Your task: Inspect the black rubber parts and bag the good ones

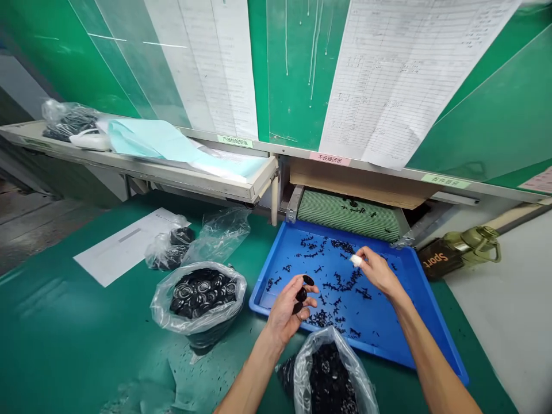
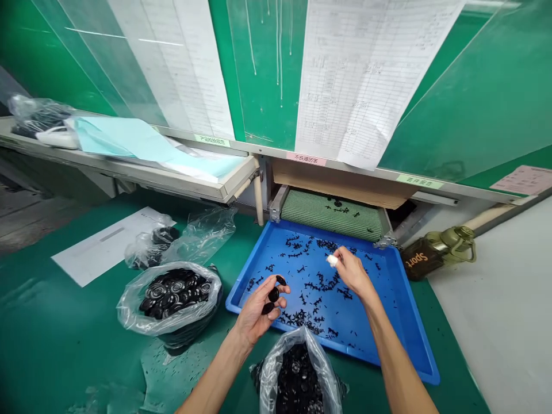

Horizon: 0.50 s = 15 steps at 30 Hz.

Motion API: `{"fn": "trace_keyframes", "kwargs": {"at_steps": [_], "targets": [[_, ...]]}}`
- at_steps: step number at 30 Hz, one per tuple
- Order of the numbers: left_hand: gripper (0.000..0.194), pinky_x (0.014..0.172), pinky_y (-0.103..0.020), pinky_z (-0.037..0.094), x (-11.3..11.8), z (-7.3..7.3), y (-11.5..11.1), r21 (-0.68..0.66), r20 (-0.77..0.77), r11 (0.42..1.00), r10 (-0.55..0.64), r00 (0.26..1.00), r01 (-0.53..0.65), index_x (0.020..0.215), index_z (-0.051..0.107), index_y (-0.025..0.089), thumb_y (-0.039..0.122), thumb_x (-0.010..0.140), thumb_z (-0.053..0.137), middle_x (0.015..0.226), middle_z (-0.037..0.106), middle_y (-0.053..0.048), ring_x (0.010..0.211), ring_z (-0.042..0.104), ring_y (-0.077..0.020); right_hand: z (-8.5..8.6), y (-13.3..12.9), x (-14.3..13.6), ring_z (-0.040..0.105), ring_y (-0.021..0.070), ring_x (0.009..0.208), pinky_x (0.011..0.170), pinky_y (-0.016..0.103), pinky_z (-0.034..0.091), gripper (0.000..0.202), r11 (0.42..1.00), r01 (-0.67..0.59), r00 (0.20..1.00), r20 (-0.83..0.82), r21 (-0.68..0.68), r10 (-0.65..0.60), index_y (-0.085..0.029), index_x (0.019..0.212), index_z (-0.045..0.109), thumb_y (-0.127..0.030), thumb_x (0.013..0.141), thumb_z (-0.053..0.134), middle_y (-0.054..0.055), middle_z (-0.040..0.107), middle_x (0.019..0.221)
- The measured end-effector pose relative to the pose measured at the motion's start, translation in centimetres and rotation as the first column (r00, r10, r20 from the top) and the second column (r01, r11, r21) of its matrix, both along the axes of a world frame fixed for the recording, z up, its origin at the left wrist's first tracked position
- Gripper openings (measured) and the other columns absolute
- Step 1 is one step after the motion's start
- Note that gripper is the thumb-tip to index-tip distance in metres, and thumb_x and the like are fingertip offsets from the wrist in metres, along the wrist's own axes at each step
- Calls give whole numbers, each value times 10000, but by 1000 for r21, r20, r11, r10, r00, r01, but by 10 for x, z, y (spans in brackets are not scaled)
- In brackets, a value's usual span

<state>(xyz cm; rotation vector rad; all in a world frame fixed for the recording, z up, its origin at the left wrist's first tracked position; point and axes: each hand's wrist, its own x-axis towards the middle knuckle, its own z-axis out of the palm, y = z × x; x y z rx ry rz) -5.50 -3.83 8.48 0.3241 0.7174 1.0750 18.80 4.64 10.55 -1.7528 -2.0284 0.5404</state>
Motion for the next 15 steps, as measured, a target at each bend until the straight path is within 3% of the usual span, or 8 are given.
{"fn": "trace_keyframes", "kwargs": {"at_steps": [6,10,11,13,15], "targets": [[196,370,-111,377,7,8,-33,-96,119,995,4,993,7,924,533,151,296,817,610,840,624,-89,689,634,-139,-37,-84,27,560,176,663,593,277,421,209,991,88,985,-138,-104,-102,-203,833,545,-361,790,416,37,642,795],[200,317,-83,240,-4,8,-55,-110,147,994,17,989,-1,782,511,135,303,808,615,793,577,-58,522,499,-41,-57,-117,44,598,232,795,720,352,446,272,992,93,995,-29,81,-91,-205,898,606,-304,781,381,83,653,875],[229,311,-85,196,-11,10,-60,-78,104,997,20,994,-12,754,501,135,323,800,623,771,557,-40,476,430,-17,-59,-123,45,596,237,795,725,359,443,276,985,95,995,15,141,-98,-207,895,612,-303,786,377,88,644,871],[290,316,-107,154,-29,15,-70,50,-146,997,71,987,-64,732,496,142,399,792,616,725,516,-7,426,305,1,-61,-133,46,589,234,755,700,357,440,283,970,104,991,58,219,-119,-215,893,615,-318,806,366,86,625,851],[334,333,-134,160,-51,24,-78,201,-434,974,182,882,-102,755,516,155,481,795,573,668,463,26,414,229,-8,-57,-142,43,576,220,698,655,343,435,289,964,120,990,49,239,-135,-226,899,611,-339,823,356,75,612,828]]}}
